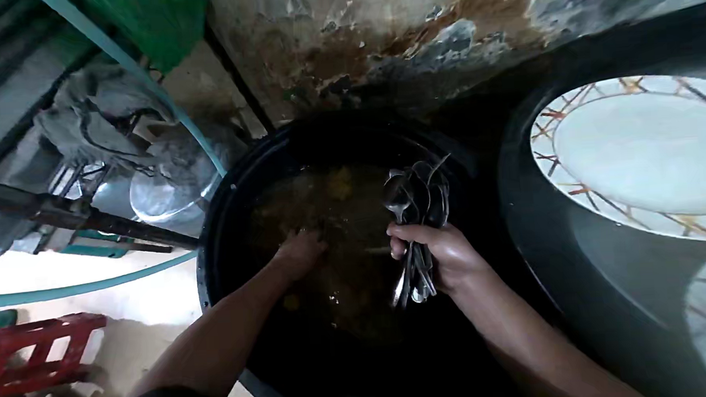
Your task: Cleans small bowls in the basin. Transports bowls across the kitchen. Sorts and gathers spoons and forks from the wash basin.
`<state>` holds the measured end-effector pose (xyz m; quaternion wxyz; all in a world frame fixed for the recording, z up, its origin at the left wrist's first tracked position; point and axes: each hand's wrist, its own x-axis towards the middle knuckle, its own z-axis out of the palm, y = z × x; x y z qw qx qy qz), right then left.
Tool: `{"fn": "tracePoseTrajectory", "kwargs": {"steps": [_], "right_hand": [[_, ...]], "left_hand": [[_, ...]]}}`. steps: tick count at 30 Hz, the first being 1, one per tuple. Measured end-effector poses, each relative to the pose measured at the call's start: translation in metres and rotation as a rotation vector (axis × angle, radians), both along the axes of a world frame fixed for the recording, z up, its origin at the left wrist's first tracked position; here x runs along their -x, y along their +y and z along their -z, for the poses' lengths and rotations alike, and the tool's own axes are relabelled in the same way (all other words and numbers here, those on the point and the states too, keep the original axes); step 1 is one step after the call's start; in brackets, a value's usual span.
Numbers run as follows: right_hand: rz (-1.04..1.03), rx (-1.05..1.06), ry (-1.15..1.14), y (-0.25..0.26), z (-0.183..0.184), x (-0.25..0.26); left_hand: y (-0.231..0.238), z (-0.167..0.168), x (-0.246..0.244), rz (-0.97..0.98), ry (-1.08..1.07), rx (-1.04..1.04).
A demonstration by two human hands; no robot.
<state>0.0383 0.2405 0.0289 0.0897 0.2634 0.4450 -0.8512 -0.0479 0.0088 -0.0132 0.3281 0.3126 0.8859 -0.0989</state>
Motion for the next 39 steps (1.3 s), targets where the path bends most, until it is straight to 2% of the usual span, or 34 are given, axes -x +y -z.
{"fn": "tracePoseTrajectory", "kwargs": {"steps": [3,6,9,12,15,18,23,27,29,31,33,36,39], "right_hand": [[-0.010,-0.029,-0.028,-0.001,-0.004,-0.001],[-0.010,-0.034,-0.018,-0.002,-0.004,0.000],[0.015,-0.025,-0.015,-0.002,-0.003,0.001],[0.024,-0.032,-0.020,-0.002,-0.002,0.002],[0.011,-0.042,-0.035,-0.003,-0.002,0.002],[-0.003,-0.086,-0.031,-0.003,-0.003,0.002],[-0.019,-0.011,-0.001,-0.001,-0.002,0.001],[-0.017,0.017,-0.038,-0.001,-0.004,0.001],[-0.015,0.003,-0.064,-0.002,-0.005,0.002],[-0.011,-0.022,-0.081,-0.004,-0.006,0.002],[-0.024,-0.063,-0.072,-0.005,-0.004,0.002],[-0.093,-0.154,-0.063,-0.006,-0.002,0.004],[-0.165,-0.182,-0.036,-0.008,-0.003,0.002]], "left_hand": [[-0.007,-0.006,-0.017,0.018,-0.061,0.039],[-0.018,-0.010,-0.024,-0.161,-0.065,0.020],[-0.012,-0.020,-0.028,-0.380,0.058,0.068],[-0.001,-0.029,-0.036,-0.387,0.138,0.112],[0.006,-0.023,-0.056,-0.311,0.030,0.088],[0.014,-0.013,-0.062,-0.394,-0.132,0.092],[0.016,-0.021,-0.077,-0.474,-0.291,0.114],[-0.001,-0.020,-0.061,-0.561,-0.156,0.066],[-0.006,-0.033,-0.043,-0.595,-0.053,-0.005],[-0.006,-0.053,-0.028,-0.502,0.055,-0.131],[0.003,-0.083,-0.025,-0.291,0.183,-0.257],[0.043,-0.138,-0.030,-0.061,0.148,-0.172],[0.068,-0.147,-0.031,0.095,0.208,-0.276]]}}
